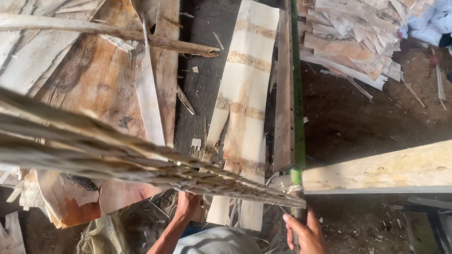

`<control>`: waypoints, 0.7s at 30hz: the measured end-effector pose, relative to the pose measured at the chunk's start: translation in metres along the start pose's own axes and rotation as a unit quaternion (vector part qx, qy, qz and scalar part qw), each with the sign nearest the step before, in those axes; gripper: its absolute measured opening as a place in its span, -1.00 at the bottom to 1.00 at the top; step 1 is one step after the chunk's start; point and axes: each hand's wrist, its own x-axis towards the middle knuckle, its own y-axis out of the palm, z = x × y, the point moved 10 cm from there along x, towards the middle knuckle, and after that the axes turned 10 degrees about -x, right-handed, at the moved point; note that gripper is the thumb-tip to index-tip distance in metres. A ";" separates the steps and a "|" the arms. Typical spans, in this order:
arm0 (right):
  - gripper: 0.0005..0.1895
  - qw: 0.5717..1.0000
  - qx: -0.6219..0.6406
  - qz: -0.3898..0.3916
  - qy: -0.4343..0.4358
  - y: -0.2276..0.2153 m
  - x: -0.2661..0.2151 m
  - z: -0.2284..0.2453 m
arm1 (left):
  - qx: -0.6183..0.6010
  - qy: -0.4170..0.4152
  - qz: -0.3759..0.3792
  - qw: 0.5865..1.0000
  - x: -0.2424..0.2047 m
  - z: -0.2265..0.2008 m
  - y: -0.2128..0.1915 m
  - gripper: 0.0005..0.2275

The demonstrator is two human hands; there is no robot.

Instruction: The recorder is using a manual slicing machine or blade to strip thin layers of wood veneer from larger pieces.

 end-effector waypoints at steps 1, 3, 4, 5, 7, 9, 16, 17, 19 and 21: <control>-0.38 1.000 -0.003 0.000 0.002 0.000 -0.007 0.009 | -0.002 -0.003 -0.001 1.000 0.004 0.006 -0.001 -0.90; -0.29 0.999 -0.023 -0.029 -0.031 -0.004 -0.020 0.036 | 0.009 0.048 0.008 0.999 0.012 0.005 -0.002 -0.91; -0.29 0.999 -0.026 -0.030 -0.030 -0.004 -0.021 0.038 | 0.006 0.046 0.007 0.999 0.014 0.003 -0.001 -0.91; -0.27 0.999 -0.022 -0.030 -0.026 -0.003 -0.023 0.038 | 0.014 0.066 0.021 0.998 0.016 -0.004 0.003 -0.90; -0.26 0.999 -0.023 -0.029 -0.027 -0.001 -0.022 0.042 | 0.017 0.089 0.031 0.995 0.020 -0.014 0.009 -0.89; -0.27 0.999 -0.021 -0.032 -0.006 0.000 -0.021 0.035 | -0.034 0.110 0.041 0.993 0.015 -0.021 0.013 -0.86; -0.31 0.987 -0.030 -0.089 -0.134 -0.041 0.002 0.022 | -0.162 0.093 0.024 0.982 0.025 -0.022 0.009 -0.74; -0.32 0.991 -0.020 -0.051 -0.120 -0.038 0.006 0.020 | -0.191 0.088 0.024 0.977 0.026 -0.023 0.007 -0.70; -0.32 0.995 -0.012 -0.016 -0.102 -0.031 0.003 0.019 | -0.221 0.078 0.024 0.972 0.021 -0.021 0.009 -0.66; -0.28 0.996 0.001 -0.051 -0.070 -0.027 -0.003 0.021 | -0.282 0.065 0.021 0.957 0.018 -0.019 0.011 -0.57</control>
